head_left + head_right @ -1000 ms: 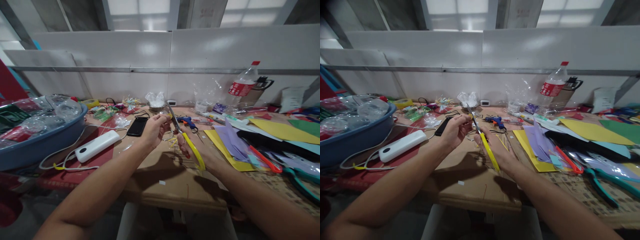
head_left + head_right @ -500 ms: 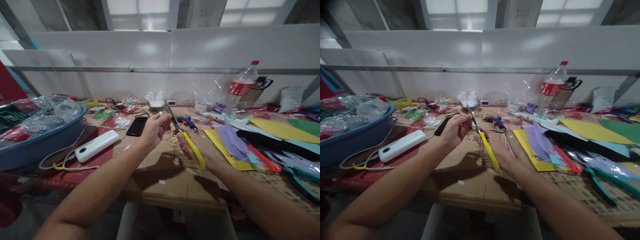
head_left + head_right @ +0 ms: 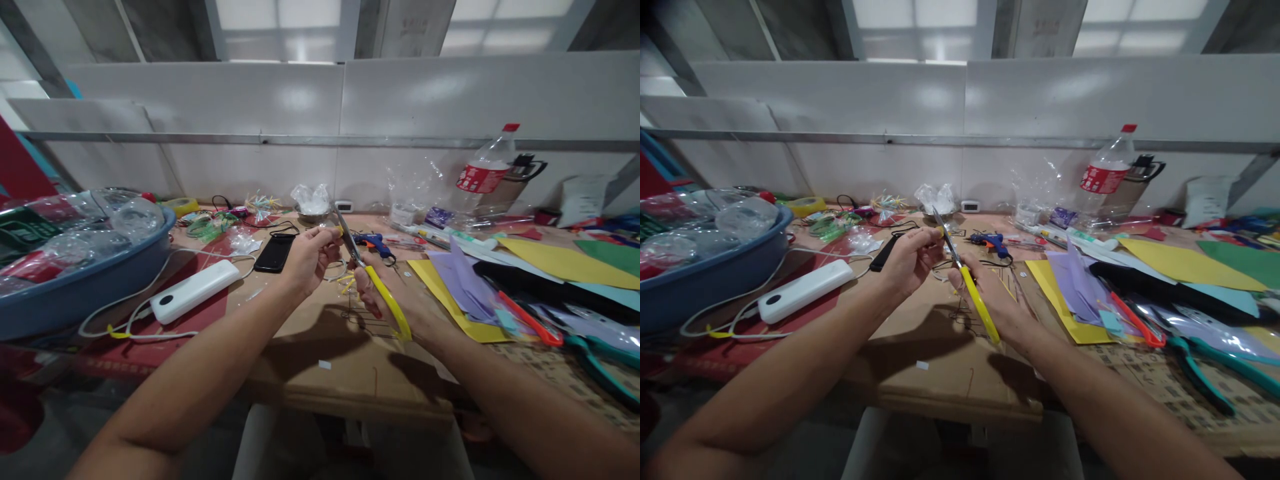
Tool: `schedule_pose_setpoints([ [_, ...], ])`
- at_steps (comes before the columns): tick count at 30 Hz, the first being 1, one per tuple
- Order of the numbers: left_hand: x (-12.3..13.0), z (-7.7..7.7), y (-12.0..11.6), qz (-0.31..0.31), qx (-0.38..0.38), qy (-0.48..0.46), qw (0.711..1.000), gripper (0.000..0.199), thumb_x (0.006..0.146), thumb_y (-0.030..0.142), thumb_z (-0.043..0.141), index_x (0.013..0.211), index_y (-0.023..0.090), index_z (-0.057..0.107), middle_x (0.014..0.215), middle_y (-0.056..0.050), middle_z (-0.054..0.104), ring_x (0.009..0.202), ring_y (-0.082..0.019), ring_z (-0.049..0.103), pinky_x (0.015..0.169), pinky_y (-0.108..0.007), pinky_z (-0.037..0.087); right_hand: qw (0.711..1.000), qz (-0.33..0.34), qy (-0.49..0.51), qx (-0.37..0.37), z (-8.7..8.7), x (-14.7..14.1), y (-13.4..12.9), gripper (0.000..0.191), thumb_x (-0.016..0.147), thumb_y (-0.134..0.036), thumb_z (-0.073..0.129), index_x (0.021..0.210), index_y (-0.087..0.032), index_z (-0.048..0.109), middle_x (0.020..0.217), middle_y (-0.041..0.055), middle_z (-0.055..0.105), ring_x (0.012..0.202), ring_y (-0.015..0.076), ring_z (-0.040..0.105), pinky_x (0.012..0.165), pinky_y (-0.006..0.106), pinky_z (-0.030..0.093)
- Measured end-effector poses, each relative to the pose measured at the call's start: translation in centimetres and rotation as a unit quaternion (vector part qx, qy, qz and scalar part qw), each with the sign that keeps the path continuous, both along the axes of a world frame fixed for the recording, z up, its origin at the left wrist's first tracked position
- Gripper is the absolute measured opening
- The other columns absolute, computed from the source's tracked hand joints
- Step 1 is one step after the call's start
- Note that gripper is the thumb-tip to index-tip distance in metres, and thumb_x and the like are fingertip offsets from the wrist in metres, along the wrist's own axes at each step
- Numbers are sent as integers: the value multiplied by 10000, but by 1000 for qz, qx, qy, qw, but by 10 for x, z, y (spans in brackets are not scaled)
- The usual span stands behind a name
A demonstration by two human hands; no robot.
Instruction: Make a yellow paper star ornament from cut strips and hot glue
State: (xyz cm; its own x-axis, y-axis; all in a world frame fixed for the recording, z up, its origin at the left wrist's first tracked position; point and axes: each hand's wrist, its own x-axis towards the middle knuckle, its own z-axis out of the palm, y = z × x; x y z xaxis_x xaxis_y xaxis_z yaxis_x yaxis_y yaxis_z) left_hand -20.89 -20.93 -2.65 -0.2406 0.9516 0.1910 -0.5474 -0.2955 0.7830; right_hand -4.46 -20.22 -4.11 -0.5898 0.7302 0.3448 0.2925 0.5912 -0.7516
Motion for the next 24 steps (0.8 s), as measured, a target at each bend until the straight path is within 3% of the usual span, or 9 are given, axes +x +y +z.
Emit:
schedule_pose_setpoints([
  [5,1,-1,-1,1,-6,5,1000,89,654,147,713,668,110,633,641,-13,602,550,-68,528,559,-202,453,1000,-7,-17,7,-2,0,2,459,941,-647,384,1010,-220,537,688,-10,524,561,131,482,495,252,387],
  [12,1,-2,0,-7,0,14,1000,106,660,152,722,657,116,622,633,-9,593,550,-65,520,561,-200,450,998,-10,-39,38,9,2,-3,484,944,-656,377,978,-202,543,628,-25,499,526,117,459,481,245,353],
  [24,0,1,-2,-1,0,17,1000,134,634,170,743,682,111,632,626,3,588,524,-53,480,546,-194,433,998,-27,-60,9,10,3,-7,465,947,-645,393,1003,-208,544,602,-35,492,524,127,463,514,261,351],
])
